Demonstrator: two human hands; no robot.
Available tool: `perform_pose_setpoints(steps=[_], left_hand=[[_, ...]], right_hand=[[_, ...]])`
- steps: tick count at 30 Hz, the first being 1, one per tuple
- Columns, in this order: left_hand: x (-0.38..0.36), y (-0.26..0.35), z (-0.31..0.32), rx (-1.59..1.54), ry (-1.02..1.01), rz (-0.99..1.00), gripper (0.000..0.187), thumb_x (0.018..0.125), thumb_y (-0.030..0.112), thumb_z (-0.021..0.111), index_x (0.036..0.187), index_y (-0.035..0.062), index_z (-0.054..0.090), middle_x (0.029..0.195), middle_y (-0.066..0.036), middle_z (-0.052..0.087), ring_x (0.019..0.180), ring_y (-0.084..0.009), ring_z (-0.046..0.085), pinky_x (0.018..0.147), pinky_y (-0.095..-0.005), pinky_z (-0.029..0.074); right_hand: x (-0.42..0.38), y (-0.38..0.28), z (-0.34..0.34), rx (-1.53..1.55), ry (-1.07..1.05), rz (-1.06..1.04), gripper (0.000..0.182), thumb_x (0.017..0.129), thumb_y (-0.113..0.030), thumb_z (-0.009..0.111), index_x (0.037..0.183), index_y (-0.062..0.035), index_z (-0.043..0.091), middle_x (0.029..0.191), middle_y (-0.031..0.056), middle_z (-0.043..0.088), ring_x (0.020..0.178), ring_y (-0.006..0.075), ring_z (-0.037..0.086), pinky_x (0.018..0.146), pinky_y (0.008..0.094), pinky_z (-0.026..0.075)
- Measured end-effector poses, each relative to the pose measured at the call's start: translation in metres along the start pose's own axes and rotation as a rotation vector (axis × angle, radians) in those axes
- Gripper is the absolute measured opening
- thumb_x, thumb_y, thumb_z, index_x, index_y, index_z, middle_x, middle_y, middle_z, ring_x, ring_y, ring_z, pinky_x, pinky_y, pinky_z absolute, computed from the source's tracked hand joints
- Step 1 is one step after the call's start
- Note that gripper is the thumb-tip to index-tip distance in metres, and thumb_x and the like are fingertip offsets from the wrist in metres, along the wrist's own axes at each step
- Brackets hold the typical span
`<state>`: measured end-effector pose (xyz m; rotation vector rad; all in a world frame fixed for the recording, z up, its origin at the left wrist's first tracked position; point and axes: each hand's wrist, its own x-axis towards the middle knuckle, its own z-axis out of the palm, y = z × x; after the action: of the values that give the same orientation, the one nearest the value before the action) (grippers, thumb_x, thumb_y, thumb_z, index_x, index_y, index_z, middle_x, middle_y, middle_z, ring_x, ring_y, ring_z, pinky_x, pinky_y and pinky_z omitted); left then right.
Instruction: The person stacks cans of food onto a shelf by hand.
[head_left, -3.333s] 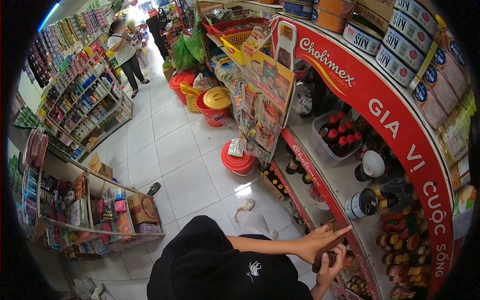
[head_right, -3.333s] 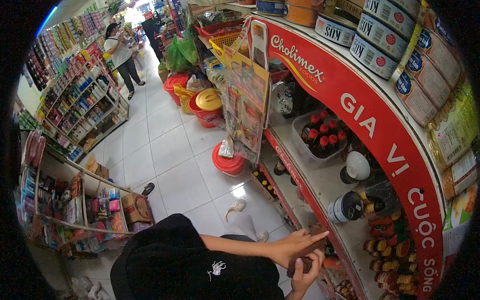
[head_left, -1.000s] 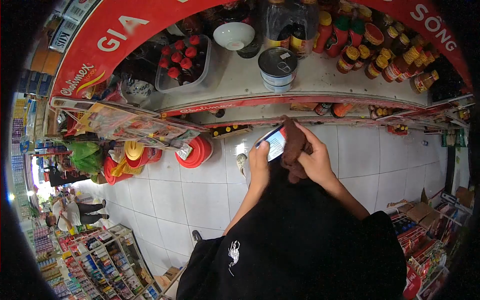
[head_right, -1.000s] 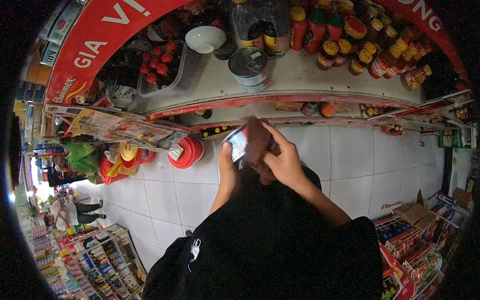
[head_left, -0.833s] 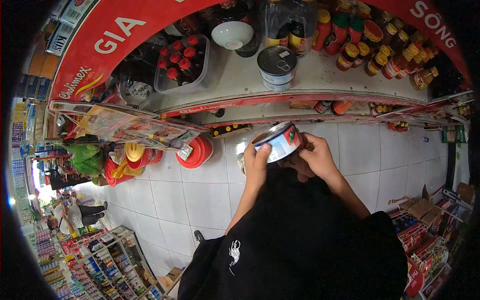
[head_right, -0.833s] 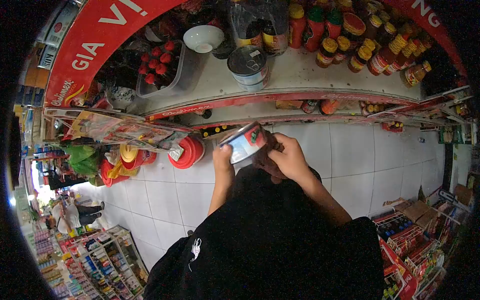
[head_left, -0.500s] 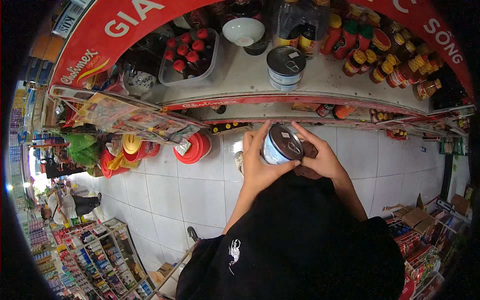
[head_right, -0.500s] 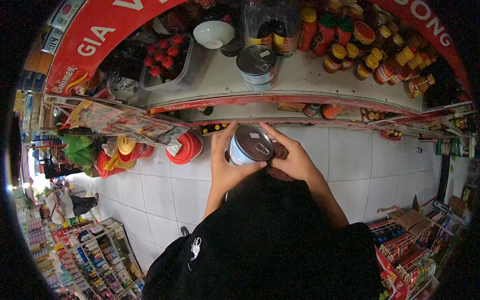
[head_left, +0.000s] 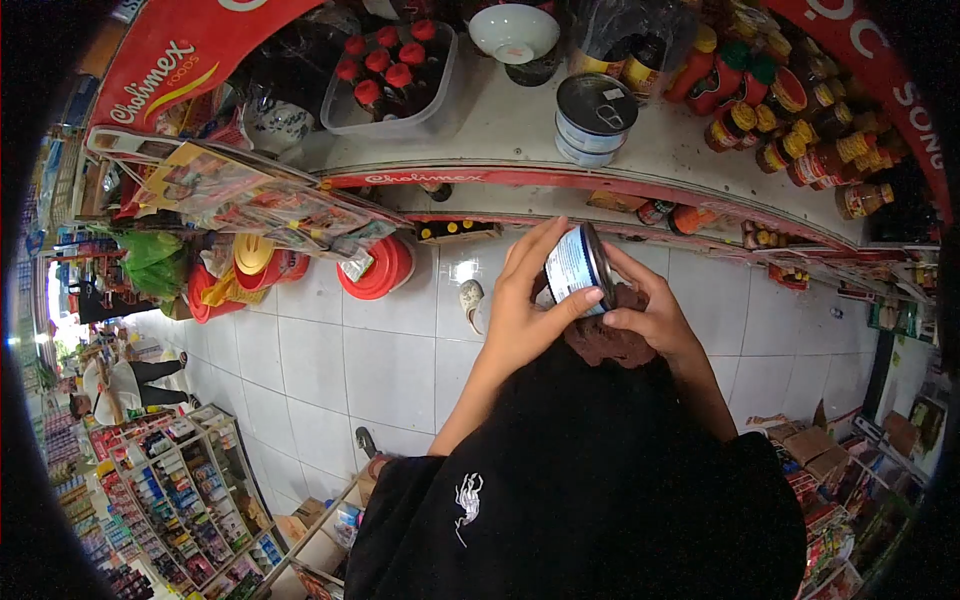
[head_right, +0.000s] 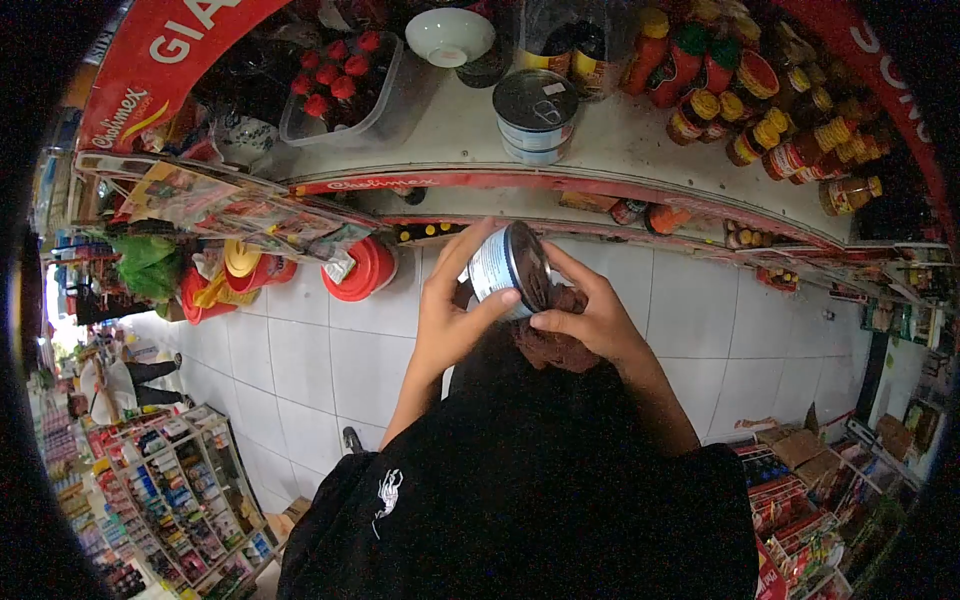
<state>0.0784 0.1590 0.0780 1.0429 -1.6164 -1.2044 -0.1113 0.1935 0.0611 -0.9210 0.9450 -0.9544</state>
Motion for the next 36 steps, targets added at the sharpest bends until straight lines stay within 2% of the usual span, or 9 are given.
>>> perform_pose_setpoints(steps=[4, 7, 10, 13, 16, 19, 23, 26, 36], left_hand=[[0.009, -0.004, -0.001, -0.126, 0.011, 0.051, 0.061, 0.078, 0.021, 0.068, 0.130, 0.0004, 0.043, 0.128, -0.019, 0.045, 0.117, -0.0279, 0.046, 0.095, -0.0359, 0.038], [0.025, 0.013, 0.000, -0.735, 0.100, -0.169, 0.061, 0.081, 0.020, 0.063, 0.134, 0.0012, 0.038, 0.129, -0.019, 0.044, 0.116, -0.0282, 0.046, 0.095, -0.0358, 0.039], [0.058, -0.017, 0.009, -0.430, 0.248, -0.103, 0.083, 0.075, 0.025, 0.069, 0.139, -0.0008, 0.023, 0.129, -0.022, 0.043, 0.118, -0.0308, 0.044, 0.097, -0.0376, 0.037], [0.100, -0.054, 0.032, 0.172, 0.334, 0.218, 0.125, 0.053, 0.038, 0.083, 0.139, -0.0057, 0.003, 0.125, -0.030, 0.041, 0.115, -0.0399, 0.043, 0.097, -0.0437, 0.034], [0.133, -0.080, 0.044, 0.379, 0.359, 0.223, 0.125, 0.050, 0.039, 0.083, 0.139, -0.0050, 0.007, 0.108, -0.028, 0.052, 0.098, -0.0425, 0.051, 0.089, -0.0445, 0.040], [0.134, -0.091, 0.044, 0.360, 0.383, 0.074, 0.119, 0.049, 0.038, 0.083, 0.137, -0.0046, 0.016, 0.105, -0.024, 0.056, 0.096, -0.0396, 0.055, 0.085, -0.0418, 0.043], [0.133, -0.094, 0.034, 0.335, 0.395, 0.116, 0.098, 0.044, 0.035, 0.085, 0.123, -0.0032, 0.040, 0.109, -0.020, 0.059, 0.101, -0.0349, 0.056, 0.083, -0.0394, 0.046], [0.136, -0.093, 0.019, 0.266, 0.249, 0.114, 0.093, 0.043, 0.035, 0.085, 0.118, -0.0024, 0.045, 0.107, -0.020, 0.060, 0.099, -0.0345, 0.058, 0.083, -0.0388, 0.046], [0.128, -0.094, 0.008, 0.240, 0.162, 0.109, 0.093, 0.045, 0.039, 0.084, 0.119, -0.0019, 0.044, 0.109, -0.022, 0.059, 0.101, -0.0342, 0.057, 0.087, -0.0377, 0.045]], right_hand=[[0.008, -0.010, -0.007, -0.158, 0.083, -0.151, 0.086, 0.063, -0.013, 0.079, 0.134, 0.0041, 0.034, 0.134, 0.0167, 0.041, 0.122, 0.0224, 0.042, 0.102, 0.0346, 0.033], [0.008, -0.046, -0.003, -0.227, 0.136, -0.251, 0.085, 0.060, -0.014, 0.080, 0.132, 0.0041, 0.038, 0.128, 0.0137, 0.047, 0.118, 0.0214, 0.045, 0.100, 0.0333, 0.035], [0.010, -0.073, -0.013, -0.365, 0.123, -0.384, 0.081, 0.060, -0.009, 0.079, 0.130, 0.0043, 0.040, 0.124, 0.0140, 0.050, 0.115, 0.0204, 0.048, 0.098, 0.0331, 0.037], [0.022, -0.093, -0.014, -0.387, 0.245, -0.401, 0.080, 0.059, -0.006, 0.079, 0.128, 0.0052, 0.042, 0.119, 0.0145, 0.054, 0.108, 0.0202, 0.053, 0.095, 0.0321, 0.040], [0.037, -0.114, -0.006, -0.691, 0.373, -0.436, 0.076, 0.057, -0.008, 0.080, 0.124, 0.0061, 0.046, 0.114, 0.0142, 0.058, 0.102, 0.0200, 0.056, 0.091, 0.0309, 0.042], [0.053, -0.121, -0.015, -0.962, 0.417, -0.533, 0.071, 0.057, -0.011, 0.081, 0.120, 0.0067, 0.050, 0.113, 0.0157, 0.059, 0.099, 0.0195, 0.058, 0.090, 0.0305, 0.043], [0.076, -0.120, -0.028, -0.792, 0.365, -0.455, 0.073, 0.058, -0.015, 0.081, 0.122, 0.0050, 0.050, 0.111, 0.0152, 0.060, 0.100, 0.0182, 0.058, 0.089, 0.0308, 0.043], [0.091, -0.126, -0.031, -0.958, 0.325, -0.387, 0.073, 0.060, -0.018, 0.080, 0.122, 0.0053, 0.049, 0.110, 0.0145, 0.062, 0.099, 0.0171, 0.058, 0.089, 0.0301, 0.043], [0.125, -0.117, -0.036, -0.982, 0.249, -0.310, 0.070, 0.064, -0.027, 0.078, 0.121, 0.0024, 0.051, 0.110, 0.0144, 0.062, 0.100, 0.0197, 0.058, 0.090, 0.0312, 0.043]])
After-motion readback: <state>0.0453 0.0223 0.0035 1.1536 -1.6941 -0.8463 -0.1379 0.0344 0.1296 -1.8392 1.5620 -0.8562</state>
